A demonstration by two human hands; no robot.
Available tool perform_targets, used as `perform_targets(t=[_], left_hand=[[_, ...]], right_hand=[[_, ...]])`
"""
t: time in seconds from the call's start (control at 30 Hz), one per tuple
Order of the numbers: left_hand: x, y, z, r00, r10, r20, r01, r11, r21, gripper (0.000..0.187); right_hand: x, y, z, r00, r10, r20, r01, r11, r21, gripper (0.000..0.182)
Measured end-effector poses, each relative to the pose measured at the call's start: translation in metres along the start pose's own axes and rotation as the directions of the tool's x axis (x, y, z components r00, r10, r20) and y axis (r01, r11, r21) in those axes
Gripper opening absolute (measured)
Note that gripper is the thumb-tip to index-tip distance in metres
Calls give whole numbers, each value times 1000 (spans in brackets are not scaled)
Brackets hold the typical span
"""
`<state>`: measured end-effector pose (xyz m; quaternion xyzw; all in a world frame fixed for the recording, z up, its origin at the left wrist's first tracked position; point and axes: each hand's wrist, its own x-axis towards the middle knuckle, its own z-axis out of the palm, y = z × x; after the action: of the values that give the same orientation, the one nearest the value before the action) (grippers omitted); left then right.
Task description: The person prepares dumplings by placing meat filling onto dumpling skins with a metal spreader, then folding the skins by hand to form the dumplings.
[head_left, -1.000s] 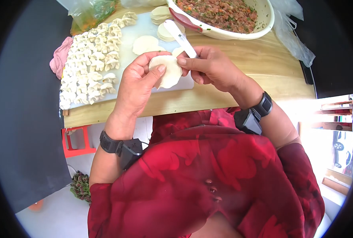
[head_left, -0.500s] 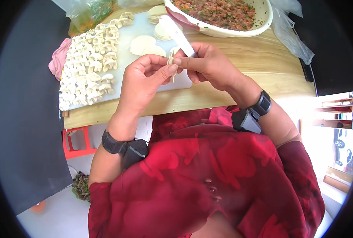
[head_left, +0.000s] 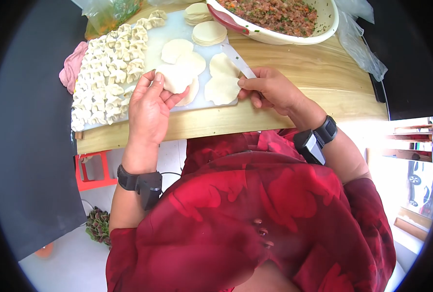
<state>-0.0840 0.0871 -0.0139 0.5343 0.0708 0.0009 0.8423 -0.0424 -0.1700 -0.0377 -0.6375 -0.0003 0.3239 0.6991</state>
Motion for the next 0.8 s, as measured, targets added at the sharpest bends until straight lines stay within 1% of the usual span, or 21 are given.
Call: perform_targets(t=[0.07, 0.1, 0.17, 0.2, 0.27, 0.3, 0.33, 0.37, 0.4, 0.43, 0.5, 0.53, 0.6, 0.63, 0.7, 0.73, 0.8], left_hand=[[-1, 4, 1, 1000, -22, 16, 21, 999, 46, 21], [-1, 4, 2, 1000, -21, 16, 20, 999, 46, 21], [-3, 4, 7, 984, -120, 133, 106, 989, 107, 24], [-3, 3, 12, 984, -118, 132, 105, 989, 106, 24], [-3, 1, 21, 933, -241, 268, 169, 949, 267, 25], [-2, -2, 24, 922, -276, 270, 179, 925, 335, 22], [2, -6, 21, 924, -275, 268, 179, 926, 333, 22], [6, -11, 18, 915, -269, 301, 94, 867, 489, 21], [8, -14, 16, 904, -267, 335, -1, 779, 627, 21], [7, -13, 17, 904, -266, 334, -2, 779, 627, 21], [1, -11, 22, 937, -166, 307, -95, 723, 684, 24], [-1, -8, 22, 937, -167, 306, -95, 723, 685, 24], [-4, -1, 22, 963, -103, 251, -123, 660, 741, 27], [-7, 4, 24, 963, -103, 249, -121, 658, 743, 27], [-12, 13, 25, 983, -113, 146, -31, 679, 734, 24], [-11, 15, 20, 984, -111, 141, -29, 677, 736, 24], [-7, 17, 4, 988, 96, 118, -152, 634, 758, 20]], right_hand=[[-2, -3, -3, 999, 33, -4, -34, 990, -138, 13], [-2, -5, -4, 999, 33, -4, -33, 990, -139, 13], [-3, -8, -6, 998, 39, -54, -56, 929, -365, 15], [-3, -8, -8, 998, 38, -53, -55, 929, -367, 15], [-2, -8, -9, 993, -69, -91, 9, 839, -543, 18], [-3, -9, -8, 994, -69, -87, 10, 838, -546, 18], [-7, -11, -6, 986, -113, -122, 33, 854, -520, 19], [-9, -12, -5, 975, -156, -159, 58, 867, -494, 20], [-10, -12, -4, 975, -157, -158, 59, 867, -496, 20], [-11, -13, -3, 974, -172, -148, 75, 862, -502, 20], [-12, -14, -3, 973, -185, -141, 91, 859, -505, 20], [-12, -14, -3, 977, -165, -132, 79, 865, -496, 22], [-12, -15, -3, 982, -146, -120, 70, 871, -485, 25], [-11, -14, -3, 982, -154, -110, 84, 876, -475, 25], [-10, -14, -1, 982, -162, -95, 100, 881, -463, 24], [-10, -14, 1, 980, -185, -77, 132, 884, -449, 22], [-8, -15, 5, 977, -208, -52, 166, 887, -432, 21]])
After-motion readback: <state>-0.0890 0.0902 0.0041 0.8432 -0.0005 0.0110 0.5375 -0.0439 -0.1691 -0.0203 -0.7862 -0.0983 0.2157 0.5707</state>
